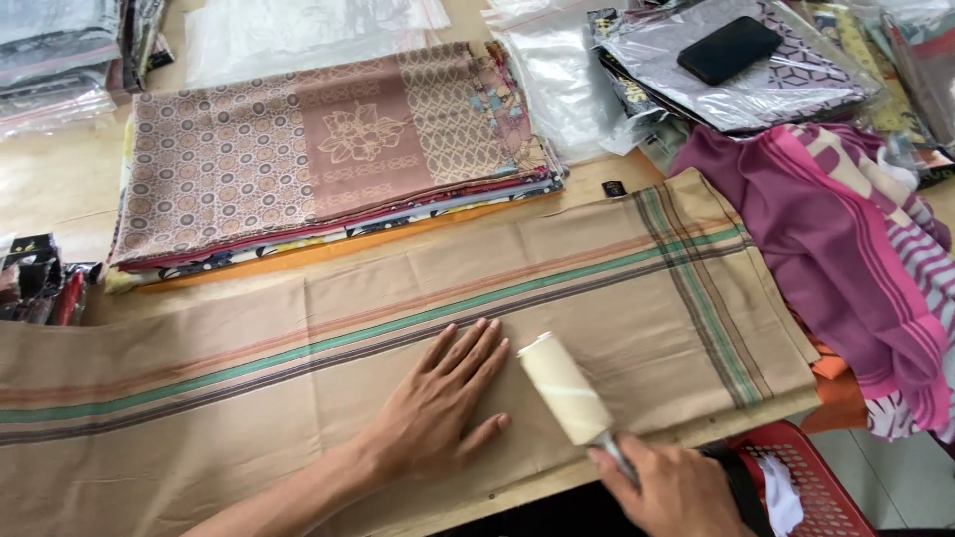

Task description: The person selects a piece of fabric from a stack, unfolds it on a wooden table, and uses a lint roller to remove debris from the entire surface.

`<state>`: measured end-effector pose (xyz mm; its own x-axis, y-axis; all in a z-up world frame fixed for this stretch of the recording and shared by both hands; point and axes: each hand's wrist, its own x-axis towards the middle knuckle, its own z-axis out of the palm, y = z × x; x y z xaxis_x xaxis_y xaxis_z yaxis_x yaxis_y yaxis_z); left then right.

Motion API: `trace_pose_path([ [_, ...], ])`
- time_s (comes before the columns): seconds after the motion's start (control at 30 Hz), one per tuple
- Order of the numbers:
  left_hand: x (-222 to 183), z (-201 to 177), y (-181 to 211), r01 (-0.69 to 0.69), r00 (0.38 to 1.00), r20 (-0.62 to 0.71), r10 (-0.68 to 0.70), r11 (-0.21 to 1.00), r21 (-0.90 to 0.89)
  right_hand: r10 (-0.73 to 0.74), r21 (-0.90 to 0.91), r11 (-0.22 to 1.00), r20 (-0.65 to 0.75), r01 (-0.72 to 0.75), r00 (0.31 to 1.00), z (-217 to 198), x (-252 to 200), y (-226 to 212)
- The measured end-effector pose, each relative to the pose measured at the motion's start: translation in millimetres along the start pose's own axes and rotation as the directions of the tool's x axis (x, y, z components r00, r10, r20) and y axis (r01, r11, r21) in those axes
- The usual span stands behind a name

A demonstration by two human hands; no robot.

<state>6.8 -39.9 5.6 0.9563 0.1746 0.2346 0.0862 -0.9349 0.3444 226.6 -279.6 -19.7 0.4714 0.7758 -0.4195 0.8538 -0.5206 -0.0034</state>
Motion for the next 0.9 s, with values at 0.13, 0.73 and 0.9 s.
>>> trace_pose_path([
  [0.13,0.2,-2.7,-0.2,0.005,1.0,0.031,-0.004,1.0,-0.021,0.283,-0.05,0.959,0.077,-0.28,0.956,-17.9,15.6,40.0],
  [0.73,1.7,-5.7,2.2,-0.104,0.991,0.076,0.112,0.989,-0.107,0.284,0.013,0.957,-0.216,-0.288,0.934,18.3,3.0,90.3],
  [0.9,4.6,-12.5,3.8,-0.065,0.993,0.085,0.077,0.989,-0.133,0.091,0.152,0.985,-0.064,-0.081,0.994,37.1,-35.8,7.0],
])
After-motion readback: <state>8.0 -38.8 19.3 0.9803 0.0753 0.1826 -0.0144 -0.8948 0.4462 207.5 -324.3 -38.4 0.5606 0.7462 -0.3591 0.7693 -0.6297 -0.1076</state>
